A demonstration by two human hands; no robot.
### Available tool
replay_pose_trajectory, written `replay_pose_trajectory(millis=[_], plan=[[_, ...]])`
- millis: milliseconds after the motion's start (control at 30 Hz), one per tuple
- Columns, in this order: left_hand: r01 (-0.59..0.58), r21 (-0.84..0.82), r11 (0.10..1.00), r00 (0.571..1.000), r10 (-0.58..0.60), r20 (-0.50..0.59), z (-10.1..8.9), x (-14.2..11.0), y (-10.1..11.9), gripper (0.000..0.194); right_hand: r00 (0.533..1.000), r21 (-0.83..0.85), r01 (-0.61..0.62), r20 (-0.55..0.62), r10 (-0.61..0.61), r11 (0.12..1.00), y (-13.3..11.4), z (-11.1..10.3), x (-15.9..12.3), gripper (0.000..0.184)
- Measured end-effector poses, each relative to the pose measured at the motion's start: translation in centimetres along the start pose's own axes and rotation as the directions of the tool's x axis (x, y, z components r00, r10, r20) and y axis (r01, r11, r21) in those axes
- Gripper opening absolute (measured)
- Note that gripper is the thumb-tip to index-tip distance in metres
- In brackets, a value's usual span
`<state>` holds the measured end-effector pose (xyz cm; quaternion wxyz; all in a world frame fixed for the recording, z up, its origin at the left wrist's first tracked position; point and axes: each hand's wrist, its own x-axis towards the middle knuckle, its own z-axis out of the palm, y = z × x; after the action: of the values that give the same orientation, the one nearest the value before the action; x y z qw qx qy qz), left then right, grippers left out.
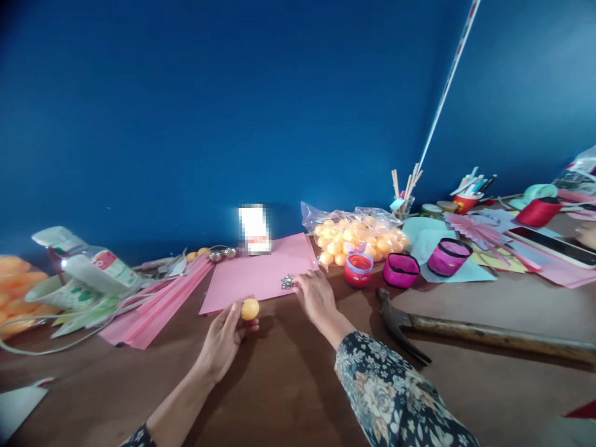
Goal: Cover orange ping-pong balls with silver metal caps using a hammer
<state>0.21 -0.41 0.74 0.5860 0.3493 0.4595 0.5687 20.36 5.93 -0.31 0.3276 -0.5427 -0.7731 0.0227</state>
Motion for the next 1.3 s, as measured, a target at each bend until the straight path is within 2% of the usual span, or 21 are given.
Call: replay_pose_trajectory(millis=[333, 567, 700, 867, 1033, 1300], plan=[[-0.025, -0.027, 0.999, 0.999, 0.026, 0.028, 0.1, -0.2, 0.2, 0.044, 0.999, -0.050, 0.028, 0.022, -0.026, 0.998, 0.3, 0.3, 0.0, 0.010], [-0.047, -0.026, 0.999, 0.998, 0.048, 0.035, 0.0, 0.0, 0.1, 0.038, 0.999, -0.017, -0.015, -0.039, 0.014, 1.000, 0.0, -0.2, -0.1, 0.011], [-0.056, -0.024, 0.998, 0.997, 0.057, 0.052, -0.1, 0.0, 0.0, 0.043, 0.995, 0.041, -0.047, -0.087, 0.051, 0.998, -0.1, -0.3, -0.2, 0.008], [-0.077, 0.095, 0.993, 0.996, 0.072, 0.054, 0.0, -0.1, 0.3, 0.055, 0.983, 0.136, -0.064, -0.163, 0.086, 0.989, -0.2, -0.1, -0.2, 0.007], [-0.087, 0.154, 0.984, 0.996, 0.081, 0.042, 0.4, -0.2, 0.7, 0.057, 0.976, 0.291, 0.005, -0.211, 0.059, 0.957, -1.5, -0.2, -0.5, 0.009], [-0.058, 0.172, 0.983, 0.998, 0.052, 0.042, 0.3, -0.3, 0.7, 0.057, 0.989, 0.416, 0.088, -0.147, -0.028, 0.905, -3.7, -0.1, -1.4, 0.014]])
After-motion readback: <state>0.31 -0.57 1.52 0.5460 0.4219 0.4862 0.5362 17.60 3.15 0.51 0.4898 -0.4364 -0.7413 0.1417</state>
